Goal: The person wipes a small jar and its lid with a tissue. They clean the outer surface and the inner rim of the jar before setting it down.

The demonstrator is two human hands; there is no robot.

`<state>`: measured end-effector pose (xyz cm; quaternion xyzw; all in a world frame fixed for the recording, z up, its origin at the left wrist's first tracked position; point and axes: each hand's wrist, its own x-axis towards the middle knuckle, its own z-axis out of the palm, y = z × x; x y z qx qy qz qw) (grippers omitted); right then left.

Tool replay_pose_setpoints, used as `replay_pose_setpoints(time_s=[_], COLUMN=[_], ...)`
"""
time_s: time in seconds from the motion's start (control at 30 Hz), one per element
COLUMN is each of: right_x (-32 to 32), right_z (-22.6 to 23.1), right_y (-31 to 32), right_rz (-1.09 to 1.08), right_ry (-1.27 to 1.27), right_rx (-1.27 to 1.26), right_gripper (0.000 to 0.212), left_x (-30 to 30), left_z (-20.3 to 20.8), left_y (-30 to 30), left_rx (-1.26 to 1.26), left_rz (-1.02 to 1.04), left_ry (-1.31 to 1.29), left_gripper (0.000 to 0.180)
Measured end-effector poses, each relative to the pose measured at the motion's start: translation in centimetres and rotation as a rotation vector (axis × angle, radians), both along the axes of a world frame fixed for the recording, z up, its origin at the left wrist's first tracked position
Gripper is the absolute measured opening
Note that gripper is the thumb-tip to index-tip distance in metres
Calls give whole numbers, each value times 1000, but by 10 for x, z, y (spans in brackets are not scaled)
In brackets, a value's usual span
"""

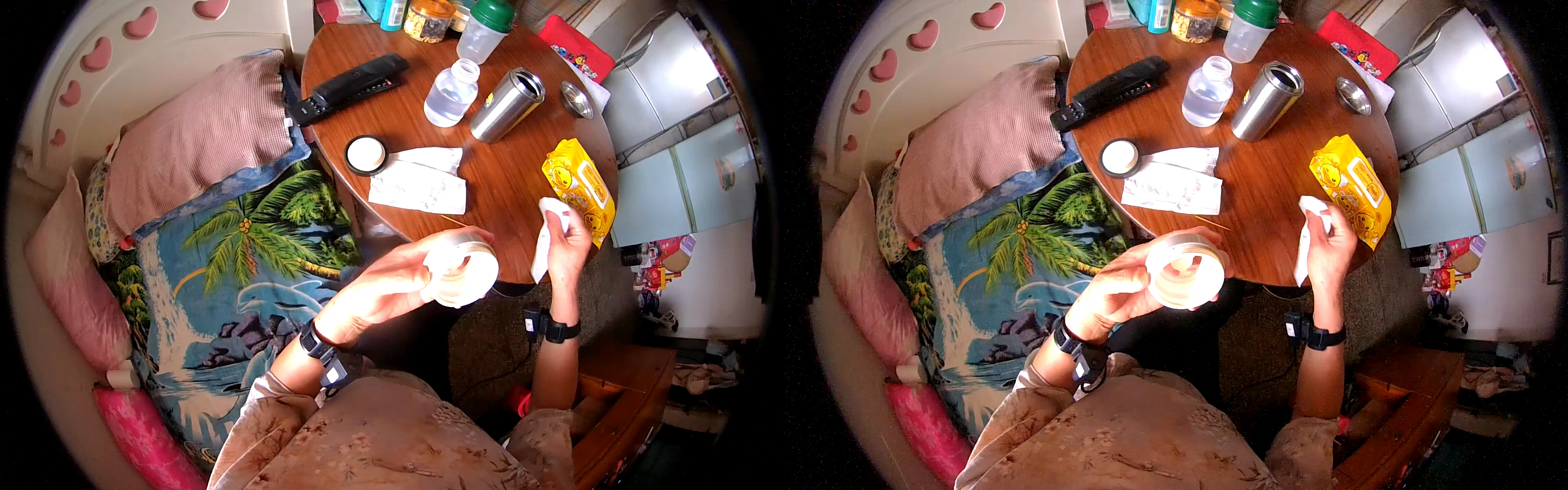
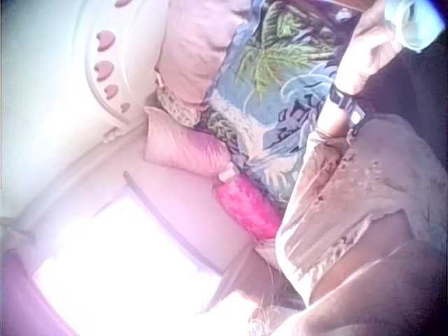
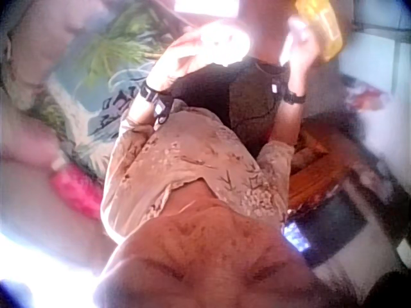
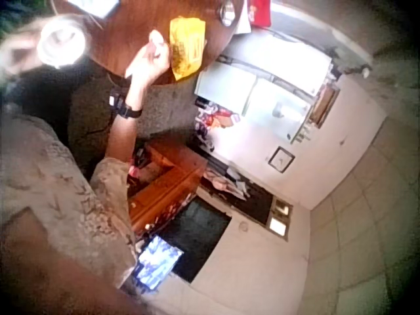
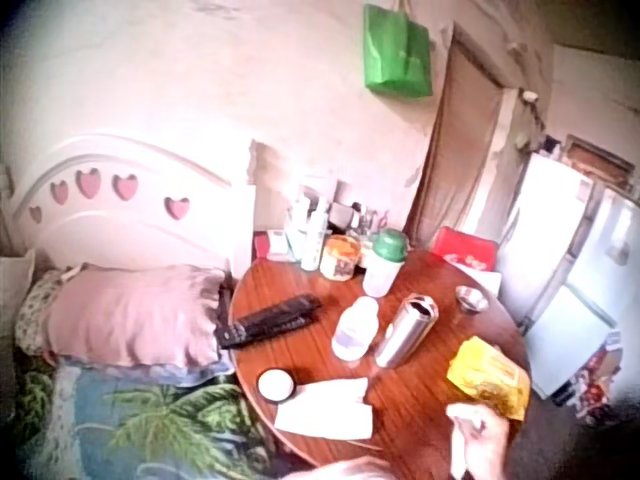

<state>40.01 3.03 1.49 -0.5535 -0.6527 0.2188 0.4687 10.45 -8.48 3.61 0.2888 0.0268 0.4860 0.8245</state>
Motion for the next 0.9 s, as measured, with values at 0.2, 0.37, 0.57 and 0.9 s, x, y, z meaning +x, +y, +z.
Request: replay_pose_setpoints(time_s=[0.2, 0.37, 0.57, 0.9], right_x=[-36, -74, -105, -113], right_z=[60, 100, 124, 114], right_y=[-44, -73, -92, -107], right_rz=[168, 448, 716, 629], right_ry=[180, -25, -143, -199], right_rx=[90, 158, 133, 158], right_gripper=[21, 25, 26, 27], left_x=[0, 5, 5, 1], left_z=[2, -3, -1, 11], left_y=[-3, -10, -17, -25], left_rx=[74, 116, 264, 364], left_rz=[25, 80, 364, 546], left_ry=[100, 221, 619, 822], left_gripper=[92, 90, 91, 88])
